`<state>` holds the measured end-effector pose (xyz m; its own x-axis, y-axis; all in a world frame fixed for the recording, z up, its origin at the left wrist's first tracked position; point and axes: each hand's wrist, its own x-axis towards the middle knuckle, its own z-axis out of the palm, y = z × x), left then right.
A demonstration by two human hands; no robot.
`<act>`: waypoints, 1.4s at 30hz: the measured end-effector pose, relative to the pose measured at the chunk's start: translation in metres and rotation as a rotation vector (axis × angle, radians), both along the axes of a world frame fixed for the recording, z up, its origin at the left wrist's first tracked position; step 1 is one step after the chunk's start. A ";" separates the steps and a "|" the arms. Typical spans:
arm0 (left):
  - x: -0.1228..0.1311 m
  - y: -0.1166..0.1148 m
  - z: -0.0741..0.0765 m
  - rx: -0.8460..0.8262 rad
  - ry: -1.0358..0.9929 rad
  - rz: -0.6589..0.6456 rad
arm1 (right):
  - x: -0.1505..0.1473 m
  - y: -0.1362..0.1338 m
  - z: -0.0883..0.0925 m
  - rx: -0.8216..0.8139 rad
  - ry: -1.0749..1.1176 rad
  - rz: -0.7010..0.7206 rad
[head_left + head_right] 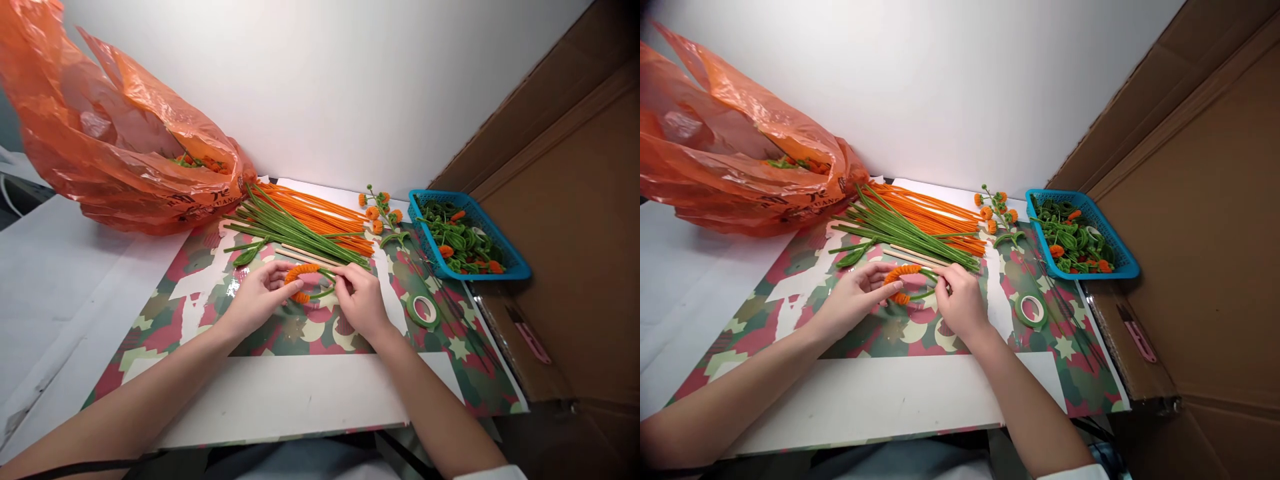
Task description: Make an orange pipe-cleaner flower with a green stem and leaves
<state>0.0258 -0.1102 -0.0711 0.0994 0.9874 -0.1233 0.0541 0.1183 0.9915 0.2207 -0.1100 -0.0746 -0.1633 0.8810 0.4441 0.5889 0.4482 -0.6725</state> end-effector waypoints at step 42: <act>-0.003 -0.003 0.003 0.282 0.280 0.062 | -0.004 -0.003 0.001 0.010 0.077 -0.033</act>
